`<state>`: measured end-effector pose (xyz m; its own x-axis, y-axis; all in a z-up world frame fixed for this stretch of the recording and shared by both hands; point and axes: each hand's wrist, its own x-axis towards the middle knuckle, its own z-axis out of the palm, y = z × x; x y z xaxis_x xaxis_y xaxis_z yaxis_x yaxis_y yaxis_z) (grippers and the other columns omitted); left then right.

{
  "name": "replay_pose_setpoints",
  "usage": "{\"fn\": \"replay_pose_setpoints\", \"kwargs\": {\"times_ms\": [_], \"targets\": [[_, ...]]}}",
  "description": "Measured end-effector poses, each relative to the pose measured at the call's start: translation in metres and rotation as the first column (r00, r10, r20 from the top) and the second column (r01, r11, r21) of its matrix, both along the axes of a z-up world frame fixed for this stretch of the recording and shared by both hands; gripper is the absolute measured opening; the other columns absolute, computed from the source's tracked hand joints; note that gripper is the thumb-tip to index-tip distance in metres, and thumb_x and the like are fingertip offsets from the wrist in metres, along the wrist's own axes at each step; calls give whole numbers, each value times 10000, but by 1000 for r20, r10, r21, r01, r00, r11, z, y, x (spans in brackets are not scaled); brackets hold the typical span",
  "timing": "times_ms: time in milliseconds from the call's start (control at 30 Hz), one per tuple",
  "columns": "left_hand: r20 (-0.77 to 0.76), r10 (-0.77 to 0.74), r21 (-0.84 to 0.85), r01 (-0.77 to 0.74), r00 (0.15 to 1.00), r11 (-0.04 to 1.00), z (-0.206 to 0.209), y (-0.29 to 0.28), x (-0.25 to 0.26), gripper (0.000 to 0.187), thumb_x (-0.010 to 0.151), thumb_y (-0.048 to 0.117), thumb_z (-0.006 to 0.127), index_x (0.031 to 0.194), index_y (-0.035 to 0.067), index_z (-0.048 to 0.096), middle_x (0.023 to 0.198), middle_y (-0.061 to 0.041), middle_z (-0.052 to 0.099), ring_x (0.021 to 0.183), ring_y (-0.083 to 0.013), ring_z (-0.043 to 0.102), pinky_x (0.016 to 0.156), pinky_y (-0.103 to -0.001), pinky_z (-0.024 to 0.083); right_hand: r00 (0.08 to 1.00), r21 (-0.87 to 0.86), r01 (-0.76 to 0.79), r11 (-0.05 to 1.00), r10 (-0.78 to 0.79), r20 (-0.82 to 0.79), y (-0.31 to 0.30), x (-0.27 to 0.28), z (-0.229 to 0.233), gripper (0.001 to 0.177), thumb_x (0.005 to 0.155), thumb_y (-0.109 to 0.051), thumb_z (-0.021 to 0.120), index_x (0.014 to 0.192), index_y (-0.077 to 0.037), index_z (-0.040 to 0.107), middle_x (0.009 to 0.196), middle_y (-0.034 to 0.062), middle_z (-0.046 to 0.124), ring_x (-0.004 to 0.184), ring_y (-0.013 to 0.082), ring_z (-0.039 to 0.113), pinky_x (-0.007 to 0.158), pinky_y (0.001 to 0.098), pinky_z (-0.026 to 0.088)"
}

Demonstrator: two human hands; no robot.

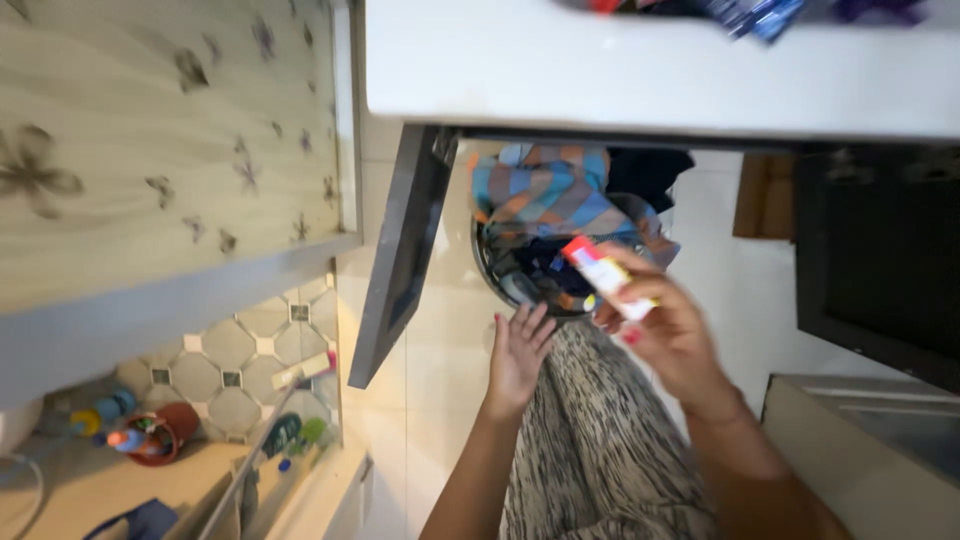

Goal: Sort and organize various detergent and soap packets from a cabinet into a sink.

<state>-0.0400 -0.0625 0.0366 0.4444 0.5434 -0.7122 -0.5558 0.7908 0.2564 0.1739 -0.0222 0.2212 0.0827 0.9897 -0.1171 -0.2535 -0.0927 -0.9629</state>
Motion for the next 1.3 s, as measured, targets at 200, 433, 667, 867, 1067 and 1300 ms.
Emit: {"fn": "replay_pose_setpoints", "kwargs": {"times_ms": [200, 433, 667, 867, 1067, 1300], "targets": [[-26, -107, 56, 109, 994, 992, 59, -8, 6, 845, 993, 678, 240, 1588, 79, 291, 1592, -130, 450, 1405, -308, 467, 1173, -453, 297, 915, 297, 323, 899, -377, 145, 74, 61, 78, 363, 1098, -48, 625, 1432, -109, 498, 1676, 150, 370, 1133, 197, 659, 957, 315, 579], [-1, -247, 157, 244, 969, 957, 123, -7, 25, 858, 982, 677, 221, 1615, 99, 239, 1620, -112, 419, 1431, -289, 453, 1183, -433, 280, 869, 65, 436, 898, -438, 230, 86, 65, 71, 719, 1034, -87, 645, 1661, -74, 293, 1396, 200, 591, 1125, 118, 606, 929, 232, 503], [60, -218, 156, 206, 974, 966, 130, -18, 12, 829, 996, 657, 261, 1599, 90, 289, 1587, -103, 461, 1396, -294, 491, 1186, -447, 326, 913, -223, 241, 944, -143, 382, -55, -22, -29, 652, 1012, -116, 653, 1612, -65, 404, 1316, 174, 591, 968, 167, 587, 836, 276, 528], [140, -252, 245, 213, 958, 946, 162, -39, -10, 816, 1038, 641, 286, 1577, 29, 314, 1476, -149, 523, 1333, -290, 517, 1157, -464, 368, 900, -350, 7, 937, 147, 410, -123, -75, 28, 678, 874, -118, 718, 1488, -70, 435, 1523, 101, 438, 1017, 147, 649, 830, 296, 585], [64, -324, 197, 306, 944, 932, 201, -36, -13, 830, 995, 644, 290, 1580, 54, 267, 1504, -127, 531, 1357, -253, 548, 1166, -430, 361, 861, -201, -18, 979, 117, 494, -103, -71, 83, 663, 881, -111, 706, 1488, -92, 441, 1590, 119, 349, 1025, 151, 668, 830, 291, 582], [119, -286, 233, 254, 951, 939, 212, -33, -30, 834, 1021, 655, 268, 1595, 51, 273, 1502, -148, 499, 1345, -292, 520, 1134, -438, 388, 879, -206, -41, 978, 133, 458, -110, -100, 107, 621, 900, -151, 701, 1471, -75, 468, 1550, 122, 424, 1085, 174, 670, 828, 300, 589]]}}
